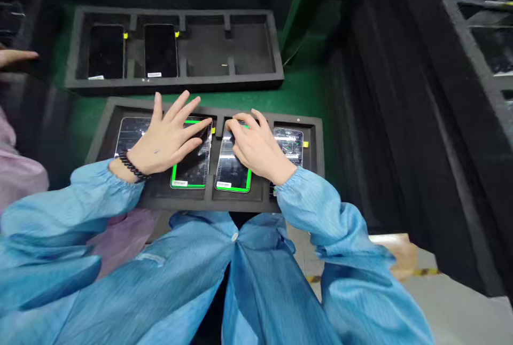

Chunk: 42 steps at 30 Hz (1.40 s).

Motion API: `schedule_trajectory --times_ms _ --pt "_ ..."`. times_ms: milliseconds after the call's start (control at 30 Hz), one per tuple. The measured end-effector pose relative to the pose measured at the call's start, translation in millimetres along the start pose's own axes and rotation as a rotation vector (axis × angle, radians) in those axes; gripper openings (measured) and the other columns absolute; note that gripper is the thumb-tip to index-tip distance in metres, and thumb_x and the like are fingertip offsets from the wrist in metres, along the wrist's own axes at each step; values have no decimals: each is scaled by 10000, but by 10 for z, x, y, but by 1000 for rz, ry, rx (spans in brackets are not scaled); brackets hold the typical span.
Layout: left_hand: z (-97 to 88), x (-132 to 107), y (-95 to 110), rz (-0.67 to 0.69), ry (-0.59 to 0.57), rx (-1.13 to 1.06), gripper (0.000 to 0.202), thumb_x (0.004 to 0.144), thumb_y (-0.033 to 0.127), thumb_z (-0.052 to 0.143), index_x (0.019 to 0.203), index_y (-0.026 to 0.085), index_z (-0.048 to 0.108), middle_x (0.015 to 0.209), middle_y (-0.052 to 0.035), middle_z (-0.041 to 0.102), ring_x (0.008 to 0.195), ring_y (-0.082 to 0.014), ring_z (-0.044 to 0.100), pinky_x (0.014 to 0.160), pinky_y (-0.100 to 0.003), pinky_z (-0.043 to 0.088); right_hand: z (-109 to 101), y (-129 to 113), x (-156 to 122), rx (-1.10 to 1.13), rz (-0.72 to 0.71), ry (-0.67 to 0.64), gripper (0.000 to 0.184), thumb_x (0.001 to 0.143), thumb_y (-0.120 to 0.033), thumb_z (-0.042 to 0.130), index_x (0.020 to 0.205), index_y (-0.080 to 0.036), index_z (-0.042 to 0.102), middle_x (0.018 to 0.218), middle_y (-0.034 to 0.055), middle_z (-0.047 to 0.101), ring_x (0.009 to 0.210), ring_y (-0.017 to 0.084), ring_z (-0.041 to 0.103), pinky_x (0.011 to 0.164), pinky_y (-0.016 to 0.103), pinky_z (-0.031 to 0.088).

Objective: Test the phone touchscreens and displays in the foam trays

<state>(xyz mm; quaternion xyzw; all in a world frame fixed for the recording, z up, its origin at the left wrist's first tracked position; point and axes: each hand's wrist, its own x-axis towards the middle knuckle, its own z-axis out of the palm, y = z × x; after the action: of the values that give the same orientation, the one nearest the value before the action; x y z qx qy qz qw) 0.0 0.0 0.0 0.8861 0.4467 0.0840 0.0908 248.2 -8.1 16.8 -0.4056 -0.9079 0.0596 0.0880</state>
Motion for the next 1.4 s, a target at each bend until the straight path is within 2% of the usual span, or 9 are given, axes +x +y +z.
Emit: schedule_trajectory --times_ms 167,367,533,633,967,1167,1267,1400 --pt "-12 -41 6 -1 -20 0 705 1040 614 120 1443 207 530 1707 -120 202 1609 -348 76 1249 -742 -20 77 -2 24 7 -16 -28 369 932 -59 358 1241 -108 552 1265 143 689 1317 300 513 1218 559 290" --pt "30 -41 -6 26 41 16 654 1043 598 169 1377 242 604 1693 -112 255 1604 -352 129 1246 -750 19 60 -27 16 23 -39 -23 352 927 -54 360 1203 -121 569 1224 134 705 1309 289 521 1217 558 295" --pt "48 13 -27 -23 37 1 624 1047 562 213 1413 220 585 1688 -144 251 1599 -375 138 1235 -764 30 67 -12 60 -2 -5 -16 357 913 -55 373 1206 -104 571 1249 160 684 1302 291 527 1205 549 317" --pt "42 -2 -12 -10 28 18 623 1048 562 207 1418 225 577 1688 -152 248 1603 -365 125 1233 -763 43 74 -16 35 26 -20 -2 352 911 -49 375 1195 -120 570 1238 139 694 1292 291 529 1203 551 322" --pt "28 -321 148 36 -12 -2 540 1055 517 269 1462 273 526 1699 -118 237 1605 -359 115 1243 -738 48 59 -165 -206 60 -88 -15 373 925 -48 393 1235 -112 589 1167 118 731 1291 292 539 1200 563 342" --pt "4 -489 230 62 -32 -10 519 1061 475 279 1469 262 520 1703 -124 218 1604 -371 103 1237 -745 58 84 -264 -344 89 -132 8 417 898 -26 403 1267 -102 584 1155 107 748 1280 298 551 1183 587 364" --pt "9 -564 260 75 -16 -24 502 1058 477 303 1478 291 506 1713 -94 199 1606 -358 106 1251 -726 45 85 -330 -405 96 -150 21 417 899 -22 404 1269 -85 585 1139 105 756 1268 297 561 1182 591 368" --pt "6 -648 300 93 -27 -27 522 1060 494 280 1492 286 487 1716 -103 180 1607 -365 90 1242 -739 48 70 -420 -481 112 -179 13 423 891 -21 409 1268 -98 585 1144 103 757 1261 295 574 1162 590 393"
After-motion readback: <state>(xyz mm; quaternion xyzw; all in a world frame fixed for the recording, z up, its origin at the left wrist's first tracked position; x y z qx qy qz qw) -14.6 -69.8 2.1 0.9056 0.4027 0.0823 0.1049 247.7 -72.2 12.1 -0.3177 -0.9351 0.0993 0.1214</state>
